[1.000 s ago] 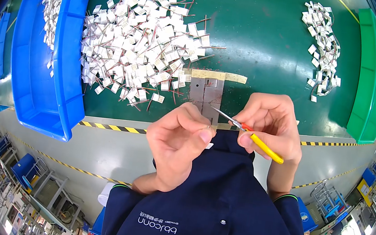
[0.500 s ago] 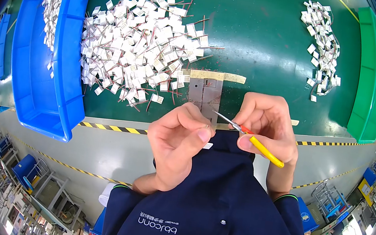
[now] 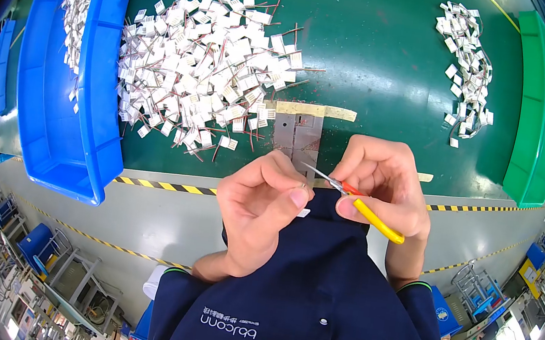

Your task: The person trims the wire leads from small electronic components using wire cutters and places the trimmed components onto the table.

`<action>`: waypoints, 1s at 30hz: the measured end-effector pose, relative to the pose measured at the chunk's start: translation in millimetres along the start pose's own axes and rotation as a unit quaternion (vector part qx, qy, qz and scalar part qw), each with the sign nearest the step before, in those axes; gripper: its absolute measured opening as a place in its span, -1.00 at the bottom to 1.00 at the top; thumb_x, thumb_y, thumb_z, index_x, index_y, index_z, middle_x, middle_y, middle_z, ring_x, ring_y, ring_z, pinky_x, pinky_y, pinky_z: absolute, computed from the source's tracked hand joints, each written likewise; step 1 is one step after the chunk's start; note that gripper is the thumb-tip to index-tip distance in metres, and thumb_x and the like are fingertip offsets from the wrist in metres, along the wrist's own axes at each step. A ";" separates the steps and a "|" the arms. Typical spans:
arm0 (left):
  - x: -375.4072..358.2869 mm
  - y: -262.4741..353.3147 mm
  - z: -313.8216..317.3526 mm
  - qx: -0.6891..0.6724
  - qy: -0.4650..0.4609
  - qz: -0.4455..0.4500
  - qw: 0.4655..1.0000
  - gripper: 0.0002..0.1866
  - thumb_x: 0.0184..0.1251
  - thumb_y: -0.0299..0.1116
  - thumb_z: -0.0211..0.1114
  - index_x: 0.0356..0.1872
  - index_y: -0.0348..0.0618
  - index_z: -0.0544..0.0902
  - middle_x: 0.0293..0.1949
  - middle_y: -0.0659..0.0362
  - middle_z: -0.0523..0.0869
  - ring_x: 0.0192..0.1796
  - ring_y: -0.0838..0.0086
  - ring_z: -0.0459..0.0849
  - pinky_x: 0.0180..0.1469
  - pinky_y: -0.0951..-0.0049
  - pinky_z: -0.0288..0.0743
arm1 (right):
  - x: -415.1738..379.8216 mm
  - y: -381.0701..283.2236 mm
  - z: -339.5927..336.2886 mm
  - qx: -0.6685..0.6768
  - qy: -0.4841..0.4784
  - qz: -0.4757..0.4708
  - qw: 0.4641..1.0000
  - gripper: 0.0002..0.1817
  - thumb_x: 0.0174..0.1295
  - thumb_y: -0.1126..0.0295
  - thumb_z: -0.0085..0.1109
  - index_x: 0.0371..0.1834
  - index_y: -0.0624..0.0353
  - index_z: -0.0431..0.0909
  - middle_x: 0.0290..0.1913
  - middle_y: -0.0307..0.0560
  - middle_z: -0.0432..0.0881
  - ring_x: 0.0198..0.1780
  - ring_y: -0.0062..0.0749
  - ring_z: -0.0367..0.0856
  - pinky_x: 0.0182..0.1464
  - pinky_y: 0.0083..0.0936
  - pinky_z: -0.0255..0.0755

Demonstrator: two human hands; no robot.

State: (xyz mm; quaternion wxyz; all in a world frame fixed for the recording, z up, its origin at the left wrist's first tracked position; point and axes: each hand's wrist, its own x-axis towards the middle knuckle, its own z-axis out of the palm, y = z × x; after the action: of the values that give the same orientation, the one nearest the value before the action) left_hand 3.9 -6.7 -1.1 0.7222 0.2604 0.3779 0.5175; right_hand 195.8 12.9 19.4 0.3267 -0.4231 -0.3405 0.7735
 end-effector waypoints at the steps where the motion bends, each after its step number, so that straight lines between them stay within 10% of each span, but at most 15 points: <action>1: -0.1 0.0 -0.1 0.001 0.000 0.000 1.000 -0.95 0.23 -0.63 0.25 -0.42 -0.35 0.56 -0.39 0.10 0.60 -0.35 0.56 0.53 -0.26 0.57 0.42 | 0.1 0.6 0.0 -0.006 0.002 -0.002 1.000 -0.88 0.07 0.70 0.16 -0.34 0.35 0.47 -0.52 -0.20 0.60 -0.51 -0.84 0.50 -0.51 -0.87 0.17; 30: 1.8 2.6 4.6 0.054 0.037 -0.010 0.998 -0.88 0.19 -0.52 0.24 -0.48 -0.27 0.48 -0.47 0.12 0.54 -0.37 0.43 0.45 -0.25 0.43 0.37 | 0.8 5.3 4.7 0.068 0.039 -0.022 0.997 -0.86 0.27 0.61 0.16 -0.13 0.38 0.49 -0.55 -0.02 0.64 -0.70 -0.59 0.52 -0.69 -0.71 0.24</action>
State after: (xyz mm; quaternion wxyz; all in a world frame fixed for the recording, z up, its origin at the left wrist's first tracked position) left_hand 6.6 -4.1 3.2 0.6974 0.2762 0.4347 0.4983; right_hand 190.2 9.4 16.8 0.3849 -0.4224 -0.2832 0.7702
